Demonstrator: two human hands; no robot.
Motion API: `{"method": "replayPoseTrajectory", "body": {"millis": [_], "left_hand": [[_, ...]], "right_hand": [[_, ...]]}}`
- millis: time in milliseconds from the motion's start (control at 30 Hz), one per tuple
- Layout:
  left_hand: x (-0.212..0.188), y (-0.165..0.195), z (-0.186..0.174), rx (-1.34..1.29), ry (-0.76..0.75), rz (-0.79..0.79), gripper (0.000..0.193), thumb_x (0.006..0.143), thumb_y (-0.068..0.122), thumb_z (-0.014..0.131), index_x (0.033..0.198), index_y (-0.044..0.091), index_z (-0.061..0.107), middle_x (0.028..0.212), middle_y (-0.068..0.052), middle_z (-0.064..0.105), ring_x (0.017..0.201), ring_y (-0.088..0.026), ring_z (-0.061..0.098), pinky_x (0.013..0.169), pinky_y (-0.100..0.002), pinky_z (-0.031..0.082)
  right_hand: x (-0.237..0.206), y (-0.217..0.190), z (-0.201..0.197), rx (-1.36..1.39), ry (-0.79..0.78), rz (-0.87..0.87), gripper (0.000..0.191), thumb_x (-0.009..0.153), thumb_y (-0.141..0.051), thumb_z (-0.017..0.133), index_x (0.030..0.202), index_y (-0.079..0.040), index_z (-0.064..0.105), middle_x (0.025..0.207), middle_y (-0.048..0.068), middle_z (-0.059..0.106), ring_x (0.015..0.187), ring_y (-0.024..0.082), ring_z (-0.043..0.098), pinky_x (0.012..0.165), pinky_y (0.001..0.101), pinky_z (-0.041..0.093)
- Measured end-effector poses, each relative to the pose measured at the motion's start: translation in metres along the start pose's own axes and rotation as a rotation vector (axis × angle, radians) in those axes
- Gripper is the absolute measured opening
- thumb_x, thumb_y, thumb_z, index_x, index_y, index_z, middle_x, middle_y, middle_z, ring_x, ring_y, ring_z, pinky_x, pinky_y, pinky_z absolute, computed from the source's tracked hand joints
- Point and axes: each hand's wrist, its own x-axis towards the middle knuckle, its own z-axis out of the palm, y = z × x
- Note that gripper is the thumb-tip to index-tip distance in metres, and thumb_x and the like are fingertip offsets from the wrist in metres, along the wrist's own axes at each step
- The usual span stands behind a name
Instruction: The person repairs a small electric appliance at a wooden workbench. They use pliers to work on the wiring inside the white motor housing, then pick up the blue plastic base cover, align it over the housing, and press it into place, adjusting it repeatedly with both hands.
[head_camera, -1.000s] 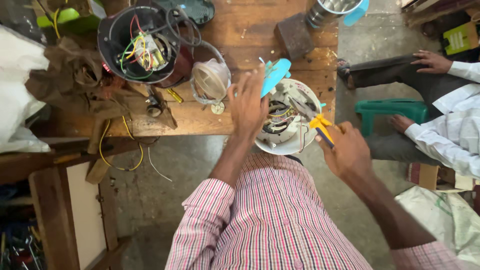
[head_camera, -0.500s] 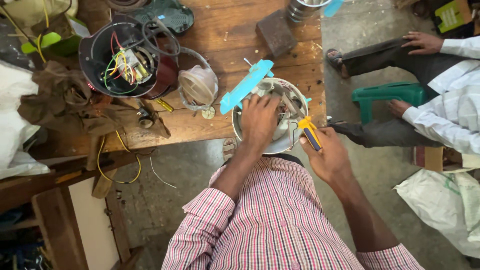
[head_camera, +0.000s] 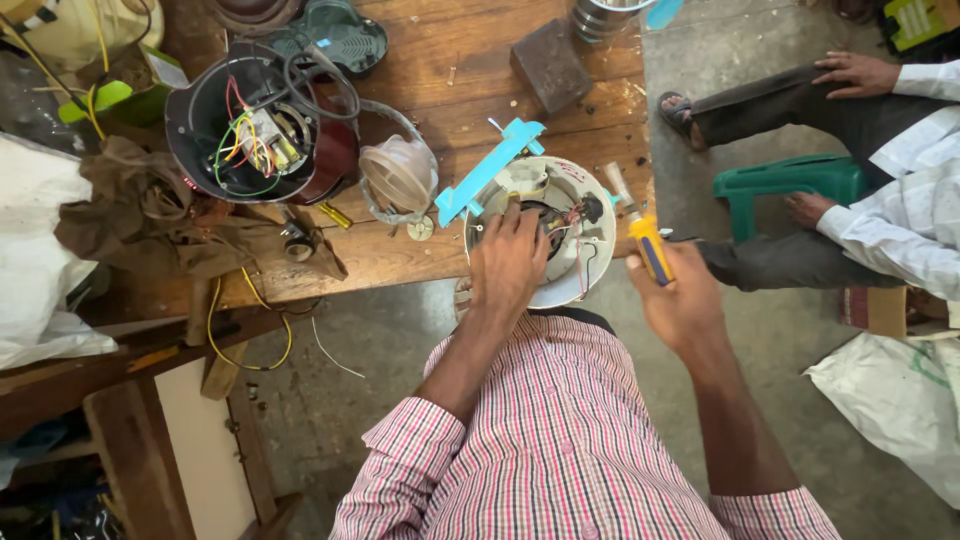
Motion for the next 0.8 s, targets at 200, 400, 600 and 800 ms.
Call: {"method": "replayPoseTrajectory", "body": {"millis": [200, 400, 600, 800], "left_hand": [[0.005, -0.015, -0.006, -0.022, -0.027, -0.121, 0.025, 0.095, 0.017, 0.063, 0.116, 0.004, 0.060, 0.122, -0.021, 0.067, 0.095, -0.038, 0.069, 0.080, -0.049, 0.056], [0.007, -0.010, -0.022, -0.210, -0.111, -0.213, 0.033, 0.094, 0.016, 0.065, 0.124, 0.004, 0.056, 0.105, -0.022, 0.072, 0.094, -0.043, 0.068, 0.080, -0.053, 0.053], [-0.012, -0.001, -0.051, -0.180, -0.234, -0.147, 0.021, 0.098, 0.024, 0.068, 0.111, 0.008, 0.069, 0.099, -0.017, 0.072, 0.087, -0.036, 0.070, 0.076, -0.047, 0.054], [-0.033, 0.003, -0.057, -0.260, -0.064, 0.111, 0.031, 0.101, 0.020, 0.064, 0.128, 0.003, 0.065, 0.102, -0.015, 0.071, 0.094, -0.034, 0.066, 0.082, -0.045, 0.054]], "right_hand": [[0.042, 0.037, 0.017, -0.220, -0.027, 0.294, 0.031, 0.093, -0.030, 0.075, 0.111, -0.005, 0.071, 0.098, 0.024, 0.066, 0.097, 0.041, 0.063, 0.085, 0.0497, 0.049], [0.064, 0.035, 0.053, -0.440, -0.063, 0.088, 0.043, 0.080, -0.028, 0.080, 0.114, -0.002, 0.070, 0.115, 0.029, 0.062, 0.103, 0.048, 0.061, 0.089, 0.0549, 0.050], [0.079, 0.026, 0.063, -0.317, -0.087, -0.080, 0.054, 0.078, -0.021, 0.080, 0.127, -0.003, 0.066, 0.122, 0.030, 0.058, 0.114, 0.048, 0.056, 0.097, 0.0557, 0.047], [0.069, 0.024, 0.057, -0.158, 0.269, -0.185, 0.036, 0.090, -0.010, 0.074, 0.125, -0.002, 0.067, 0.126, 0.023, 0.059, 0.119, 0.040, 0.059, 0.103, 0.0494, 0.050]]}}
